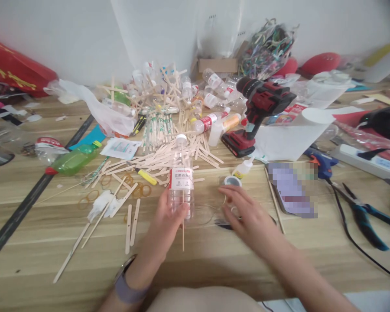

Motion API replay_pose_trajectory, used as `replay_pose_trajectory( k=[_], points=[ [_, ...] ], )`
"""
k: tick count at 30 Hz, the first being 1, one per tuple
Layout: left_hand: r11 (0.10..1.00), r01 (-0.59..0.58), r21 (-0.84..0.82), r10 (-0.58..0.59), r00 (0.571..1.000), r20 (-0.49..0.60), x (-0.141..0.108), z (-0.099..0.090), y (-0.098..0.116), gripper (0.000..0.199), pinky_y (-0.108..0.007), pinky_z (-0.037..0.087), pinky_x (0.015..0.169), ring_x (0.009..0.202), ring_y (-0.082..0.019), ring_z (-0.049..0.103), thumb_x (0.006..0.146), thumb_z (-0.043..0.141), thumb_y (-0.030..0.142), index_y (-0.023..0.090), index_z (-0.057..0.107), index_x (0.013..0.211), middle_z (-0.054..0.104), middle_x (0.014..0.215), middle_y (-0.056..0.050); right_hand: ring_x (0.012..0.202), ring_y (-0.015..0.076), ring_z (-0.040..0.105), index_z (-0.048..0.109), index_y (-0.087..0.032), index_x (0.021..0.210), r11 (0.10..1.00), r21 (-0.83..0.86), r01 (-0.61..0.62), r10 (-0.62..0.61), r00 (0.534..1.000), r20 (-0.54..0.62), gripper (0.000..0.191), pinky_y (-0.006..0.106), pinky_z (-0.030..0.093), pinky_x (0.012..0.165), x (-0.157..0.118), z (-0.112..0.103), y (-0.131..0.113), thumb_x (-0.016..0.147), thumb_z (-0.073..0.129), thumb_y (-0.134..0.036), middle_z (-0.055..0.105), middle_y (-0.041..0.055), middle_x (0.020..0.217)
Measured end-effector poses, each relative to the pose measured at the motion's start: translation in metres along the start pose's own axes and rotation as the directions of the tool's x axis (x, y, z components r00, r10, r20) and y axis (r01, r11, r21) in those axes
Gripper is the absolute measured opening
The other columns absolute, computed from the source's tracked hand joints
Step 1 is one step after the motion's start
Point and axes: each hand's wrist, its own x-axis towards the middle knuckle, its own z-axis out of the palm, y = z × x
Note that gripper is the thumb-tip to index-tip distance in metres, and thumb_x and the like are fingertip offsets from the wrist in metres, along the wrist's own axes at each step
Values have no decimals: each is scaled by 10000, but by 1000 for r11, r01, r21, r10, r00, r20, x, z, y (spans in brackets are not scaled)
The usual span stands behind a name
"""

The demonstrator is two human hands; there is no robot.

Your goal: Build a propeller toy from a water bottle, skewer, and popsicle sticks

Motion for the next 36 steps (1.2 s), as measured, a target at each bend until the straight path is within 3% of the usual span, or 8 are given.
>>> replay_pose_trajectory(
  k=[5,8,12,18,23,29,33,36],
  points=[
    [991,-56,-118,62,997,54,-15,3,15,676,-252,467,566,977,-267,643,759,651,463,266,409,1359,654,1183,-95,667,166,620,288,-185,1471,864,424,-273,121,928,351,683,312,522,630,4,26,-29,837,538,-146,639,-6,747],
    [986,-58,-159,68,996,61,-22,1,23,626,-257,458,538,863,-255,657,739,660,490,264,490,1297,674,1115,-88,685,154,629,471,-191,1339,831,472,-296,98,912,399,497,281,503,630,10,30,-35,847,522,-155,665,3,777],
    [985,-105,-136,107,994,3,-17,-5,24,657,-257,473,555,882,-246,651,754,661,504,224,455,1311,659,1124,-104,672,164,630,679,-183,938,916,289,-280,185,931,316,230,274,484,613,6,13,-27,920,467,-270,696,34,754],
    [998,-56,24,57,998,-28,1,-3,7,634,-263,491,588,934,-229,644,805,629,469,228,389,1340,636,1190,-101,680,191,678,712,-210,924,925,105,-366,361,931,58,280,274,521,599,-17,-34,6,896,501,-391,741,46,775],
    [985,-35,168,33,999,14,8,2,-10,776,-395,511,878,1145,-283,589,834,610,471,240,220,1464,556,1338,-139,565,188,646,707,-221,854,905,-51,-422,412,901,-135,288,270,494,507,-25,-54,28,873,510,-429,696,26,631],
    [911,-184,371,181,983,43,6,10,-19,824,-502,359,1097,1343,-316,438,899,517,493,185,69,1518,398,1492,-194,540,143,592,642,-187,1076,928,-190,-320,248,912,-327,356,278,517,510,-22,-41,18,933,463,-459,662,96,927],
    [826,-258,501,299,954,-1,6,15,-27,794,-535,305,1131,1416,-338,330,902,519,483,160,130,1515,335,1528,-213,585,127,632,615,-190,1131,992,-97,-82,71,992,-104,269,276,580,615,-22,-11,-10,972,454,-336,650,113,1063],
    [735,-292,612,365,931,5,3,14,-31,750,-538,330,1114,1415,-337,329,923,474,504,135,172,1502,327,1521,-234,658,153,688,620,-174,1094,997,-64,35,-35,999,4,237,281,597,632,-23,11,-26,978,432,-259,670,124,1067]
  ],
)
